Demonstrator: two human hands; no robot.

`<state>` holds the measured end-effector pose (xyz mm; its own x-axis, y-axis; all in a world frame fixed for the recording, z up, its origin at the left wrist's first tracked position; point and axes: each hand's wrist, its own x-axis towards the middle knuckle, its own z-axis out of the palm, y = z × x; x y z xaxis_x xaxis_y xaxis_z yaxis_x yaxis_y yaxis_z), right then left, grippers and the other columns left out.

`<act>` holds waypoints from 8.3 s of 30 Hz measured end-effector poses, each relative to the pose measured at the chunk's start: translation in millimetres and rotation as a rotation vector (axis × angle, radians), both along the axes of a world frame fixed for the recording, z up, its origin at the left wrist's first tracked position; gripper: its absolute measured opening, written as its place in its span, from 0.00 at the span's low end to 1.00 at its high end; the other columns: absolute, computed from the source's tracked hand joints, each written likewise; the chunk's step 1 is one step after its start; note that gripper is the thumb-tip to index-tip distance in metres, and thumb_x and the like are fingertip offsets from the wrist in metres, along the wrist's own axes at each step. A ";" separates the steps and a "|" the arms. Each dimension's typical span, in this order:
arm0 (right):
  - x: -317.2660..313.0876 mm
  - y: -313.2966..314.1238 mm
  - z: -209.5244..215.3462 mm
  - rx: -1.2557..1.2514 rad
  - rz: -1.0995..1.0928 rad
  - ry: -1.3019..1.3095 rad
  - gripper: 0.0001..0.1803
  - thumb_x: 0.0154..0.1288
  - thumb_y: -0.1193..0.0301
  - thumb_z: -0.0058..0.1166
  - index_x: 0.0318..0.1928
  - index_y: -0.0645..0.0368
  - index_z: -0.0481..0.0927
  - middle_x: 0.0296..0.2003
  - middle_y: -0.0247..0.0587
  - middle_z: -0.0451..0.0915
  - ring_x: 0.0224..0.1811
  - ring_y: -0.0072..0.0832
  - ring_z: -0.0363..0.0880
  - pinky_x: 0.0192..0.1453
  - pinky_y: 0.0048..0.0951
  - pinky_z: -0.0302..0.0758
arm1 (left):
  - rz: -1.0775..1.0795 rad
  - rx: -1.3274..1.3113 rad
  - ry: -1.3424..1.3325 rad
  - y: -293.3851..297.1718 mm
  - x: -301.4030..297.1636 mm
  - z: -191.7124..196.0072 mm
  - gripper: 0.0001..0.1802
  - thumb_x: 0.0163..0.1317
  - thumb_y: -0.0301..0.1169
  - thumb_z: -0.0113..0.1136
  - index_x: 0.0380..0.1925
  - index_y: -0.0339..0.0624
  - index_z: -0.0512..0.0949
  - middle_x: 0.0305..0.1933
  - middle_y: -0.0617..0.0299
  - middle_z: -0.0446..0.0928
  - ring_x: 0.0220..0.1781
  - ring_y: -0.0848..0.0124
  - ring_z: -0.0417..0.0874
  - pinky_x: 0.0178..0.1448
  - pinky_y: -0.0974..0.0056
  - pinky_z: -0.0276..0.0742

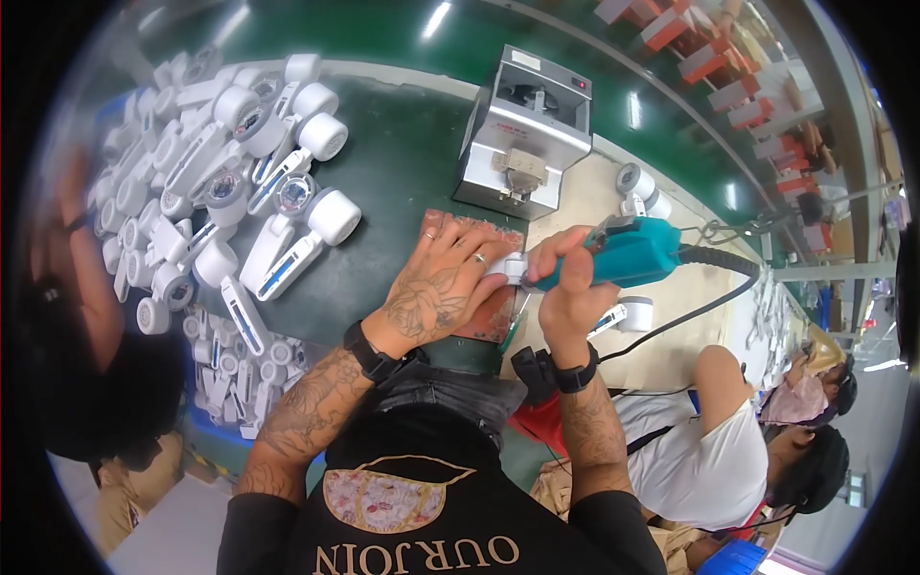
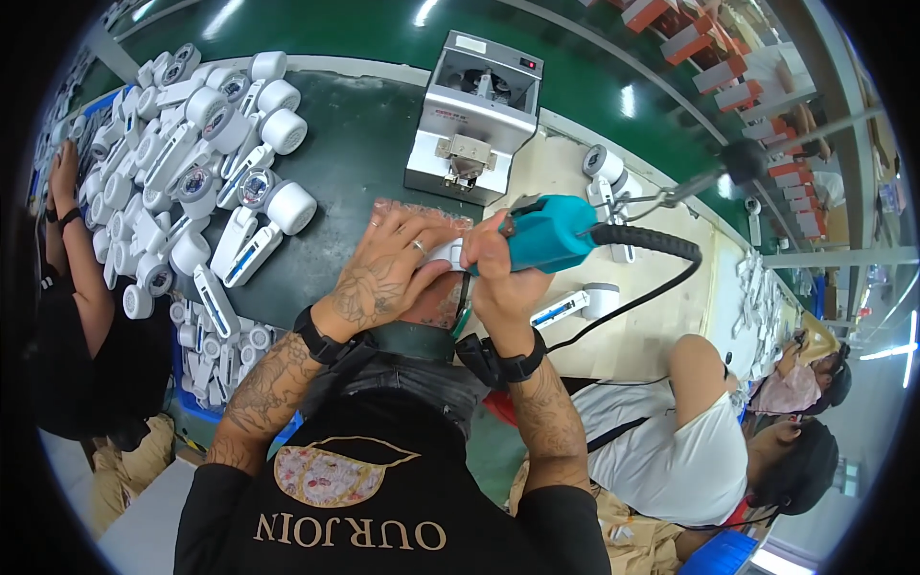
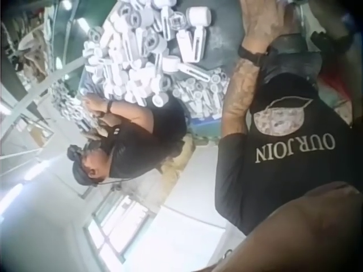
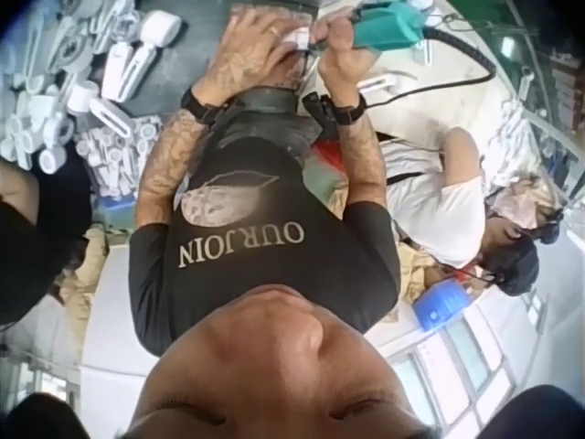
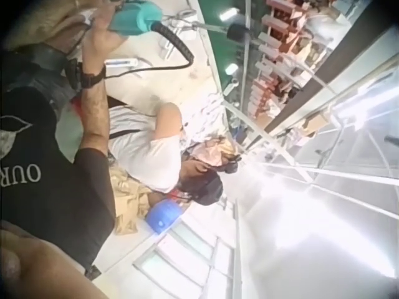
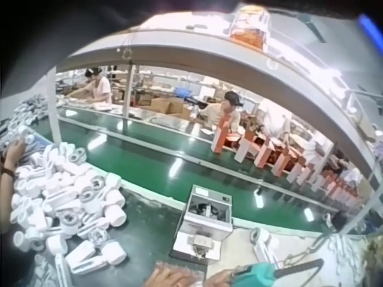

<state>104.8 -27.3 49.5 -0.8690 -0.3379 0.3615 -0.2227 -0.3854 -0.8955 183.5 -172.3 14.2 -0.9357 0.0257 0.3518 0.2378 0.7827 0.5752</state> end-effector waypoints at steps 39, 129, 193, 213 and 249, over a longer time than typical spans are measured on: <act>92.6 75.4 -8.0 0.000 -0.182 -0.129 0.33 0.60 0.47 0.67 0.46 0.65 0.71 0.22 0.42 0.74 0.23 0.32 0.75 0.27 0.33 0.72 | 0.508 0.698 0.350 -143.8 41.8 76.8 0.12 0.71 0.28 0.53 0.50 0.35 0.79 0.48 0.60 0.81 0.51 0.73 0.78 0.58 0.67 0.71; -16.3 -16.1 9.5 0.095 -0.049 -0.087 0.18 0.73 0.59 0.53 0.37 0.63 0.70 0.21 0.38 0.70 0.21 0.28 0.70 0.27 0.30 0.69 | -0.022 -0.054 0.059 -2.8 -0.1 -5.0 0.25 0.62 0.47 0.63 0.55 0.47 0.79 0.50 0.60 0.77 0.55 0.57 0.74 0.59 0.53 0.71; 66.7 56.1 45.1 -0.090 -0.435 0.002 0.35 0.70 0.34 0.40 0.41 0.58 0.70 0.21 0.36 0.66 0.20 0.27 0.64 0.27 0.25 0.65 | 0.581 1.120 0.217 -125.6 77.0 45.5 0.19 0.73 0.33 0.56 0.59 0.39 0.70 0.50 0.63 0.79 0.50 0.76 0.79 0.51 0.69 0.77; 70.4 47.8 11.0 0.007 -0.170 -0.069 0.38 0.60 0.35 0.58 0.42 0.62 0.68 0.18 0.35 0.66 0.16 0.27 0.68 0.21 0.27 0.66 | -0.697 0.853 0.890 -38.2 112.7 210.8 0.17 0.70 0.37 0.60 0.25 0.35 0.77 0.34 0.53 0.80 0.21 0.58 0.84 0.24 0.58 0.81; 102.3 80.5 12.9 -0.046 -0.167 -0.067 0.35 0.60 0.42 0.64 0.42 0.65 0.72 0.21 0.36 0.71 0.19 0.27 0.72 0.23 0.27 0.70 | -0.984 1.021 0.619 2.5 155.5 239.3 0.23 0.74 0.44 0.55 0.31 0.35 0.87 0.45 0.52 0.82 0.21 0.71 0.71 0.25 0.69 0.65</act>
